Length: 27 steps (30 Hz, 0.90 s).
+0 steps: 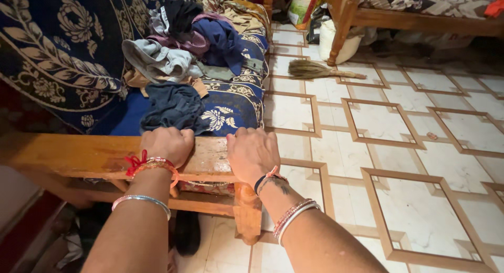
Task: The person picks up a rug and a phone, moves items on a table, tidies a couch, and uses a hand broom to sweep debris from under a cabinet.
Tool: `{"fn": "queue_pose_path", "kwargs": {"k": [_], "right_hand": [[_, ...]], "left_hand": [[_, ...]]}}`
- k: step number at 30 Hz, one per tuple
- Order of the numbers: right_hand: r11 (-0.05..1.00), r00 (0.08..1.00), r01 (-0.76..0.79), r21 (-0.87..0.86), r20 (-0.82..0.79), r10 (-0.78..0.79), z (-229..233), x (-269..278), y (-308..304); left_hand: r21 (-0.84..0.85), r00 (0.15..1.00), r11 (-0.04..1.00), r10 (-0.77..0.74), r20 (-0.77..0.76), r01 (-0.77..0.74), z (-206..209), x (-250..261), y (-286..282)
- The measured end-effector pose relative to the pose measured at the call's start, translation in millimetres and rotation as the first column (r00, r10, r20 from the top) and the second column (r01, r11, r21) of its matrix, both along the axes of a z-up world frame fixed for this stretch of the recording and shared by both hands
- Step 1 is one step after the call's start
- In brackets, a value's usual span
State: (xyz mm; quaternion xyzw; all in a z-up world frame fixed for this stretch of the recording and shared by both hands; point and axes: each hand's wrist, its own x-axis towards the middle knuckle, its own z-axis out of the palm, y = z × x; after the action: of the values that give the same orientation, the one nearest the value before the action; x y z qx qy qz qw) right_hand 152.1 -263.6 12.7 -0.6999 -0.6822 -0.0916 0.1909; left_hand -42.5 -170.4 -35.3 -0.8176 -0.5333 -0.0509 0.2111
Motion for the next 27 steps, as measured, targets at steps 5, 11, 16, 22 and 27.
{"fn": "queue_pose_path", "kwargs": {"k": [5, 11, 16, 22, 27], "right_hand": [[1.0, 0.998, 0.001, -0.017, -0.057, -0.001, 4, -3, -23], [1.0, 0.996, 0.006, -0.015, -0.093, -0.007, 8, -6, -45], [0.998, 0.993, 0.007, -0.058, -0.121, -0.014, 11, -10, -62], [0.999, 0.991, 0.006, -0.039, -0.134, -0.011, 12, -12, -81], [0.998, 0.989, 0.003, -0.06, -0.151, -0.012, 13, -13, -79]], "left_hand": [[-0.14, 1.0, 0.99, 0.027, -0.001, -0.027, 10, 0, -19], [-0.19, 0.998, 0.98, 0.057, 0.025, -0.051, 18, -1, -44], [-0.312, 0.97, 0.942, 0.182, 0.159, -0.126, 22, -1, -58], [-0.358, 0.964, 0.918, 0.229, 0.133, -0.169, 25, -3, -78], [-0.459, 0.953, 0.865, 0.282, 0.108, -0.204, 37, 4, -73]]}}
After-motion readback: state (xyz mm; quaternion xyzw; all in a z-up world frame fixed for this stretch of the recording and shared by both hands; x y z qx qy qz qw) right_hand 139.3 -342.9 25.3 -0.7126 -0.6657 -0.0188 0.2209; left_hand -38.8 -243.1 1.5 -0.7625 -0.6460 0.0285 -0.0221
